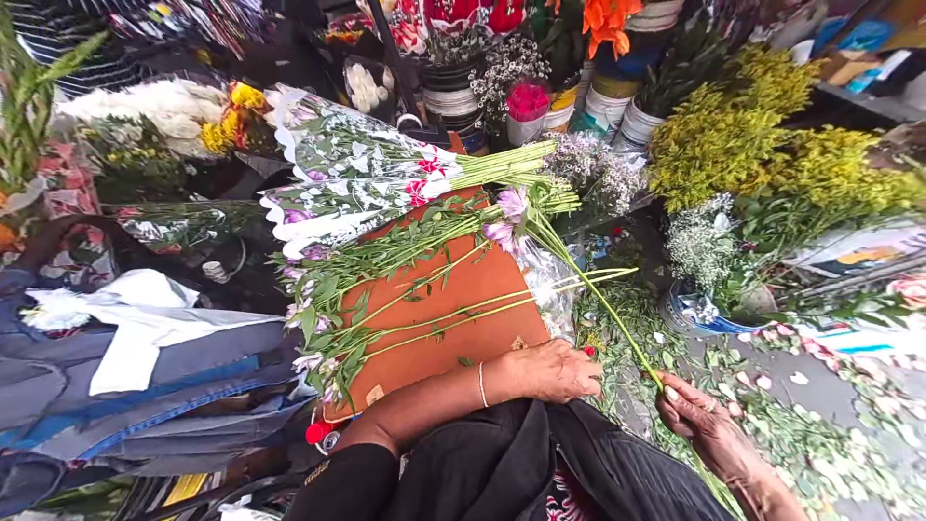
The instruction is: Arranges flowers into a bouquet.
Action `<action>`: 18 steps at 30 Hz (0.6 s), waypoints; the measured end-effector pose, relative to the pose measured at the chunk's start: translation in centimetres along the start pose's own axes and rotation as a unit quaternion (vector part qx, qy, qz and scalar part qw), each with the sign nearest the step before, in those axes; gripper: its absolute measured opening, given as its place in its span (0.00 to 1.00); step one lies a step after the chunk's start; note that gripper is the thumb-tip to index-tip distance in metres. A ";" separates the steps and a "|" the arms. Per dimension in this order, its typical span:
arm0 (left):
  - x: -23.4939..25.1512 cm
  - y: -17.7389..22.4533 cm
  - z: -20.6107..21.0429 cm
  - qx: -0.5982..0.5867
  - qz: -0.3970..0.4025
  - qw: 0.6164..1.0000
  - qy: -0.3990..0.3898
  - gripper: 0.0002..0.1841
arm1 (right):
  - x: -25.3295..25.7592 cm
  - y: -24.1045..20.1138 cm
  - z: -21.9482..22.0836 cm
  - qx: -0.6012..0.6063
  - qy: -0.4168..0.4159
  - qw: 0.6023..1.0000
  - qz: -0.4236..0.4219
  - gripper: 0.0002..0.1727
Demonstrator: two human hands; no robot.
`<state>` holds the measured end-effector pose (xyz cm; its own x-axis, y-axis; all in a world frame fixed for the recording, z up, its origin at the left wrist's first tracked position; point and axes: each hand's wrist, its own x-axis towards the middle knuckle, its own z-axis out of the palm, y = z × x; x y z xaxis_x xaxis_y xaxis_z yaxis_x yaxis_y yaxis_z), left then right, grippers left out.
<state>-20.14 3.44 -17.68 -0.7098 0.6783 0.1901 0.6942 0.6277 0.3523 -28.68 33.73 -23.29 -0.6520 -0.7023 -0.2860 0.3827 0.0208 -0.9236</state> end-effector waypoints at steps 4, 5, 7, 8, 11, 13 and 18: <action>-1.1 -1.5 -2.5 -0.125 -0.168 0.961 0.179 0.15 | 0.1 0.8 -1.5 -0.013 0.003 1.000 -0.023 0.19; -1.3 -1.5 -4.0 -0.131 -0.222 0.927 0.271 0.14 | 0.1 1.1 -1.9 -0.015 0.007 0.999 -0.031 0.19; -1.7 -1.8 -6.5 -0.076 -0.302 0.853 0.418 0.13 | 0.0 1.5 -2.5 -0.016 0.009 0.999 -0.041 0.19; -2.0 -2.3 -7.3 -0.023 -0.327 0.824 0.461 0.14 | 0.0 1.7 -2.6 -0.015 0.012 0.999 -0.044 0.19; -2.8 -3.7 -8.2 0.102 -0.388 0.783 0.475 0.19 | 0.2 1.9 -2.9 -0.024 0.014 0.999 -0.044 0.19; -2.9 -4.5 -7.7 0.129 -0.413 0.780 0.453 0.20 | 0.5 1.8 -2.9 -0.043 0.018 0.998 -0.040 0.20; -3.8 -6.4 -6.3 0.164 -0.431 0.764 0.451 0.13 | 0.9 1.5 -3.2 -0.104 0.019 0.993 -0.055 0.20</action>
<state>-22.60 -5.54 -14.86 -0.6110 -0.4876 0.6236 -0.1896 0.8550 0.4827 -30.75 35.36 -25.78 -0.7079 -0.6812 -0.1866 0.1670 0.0953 -0.9813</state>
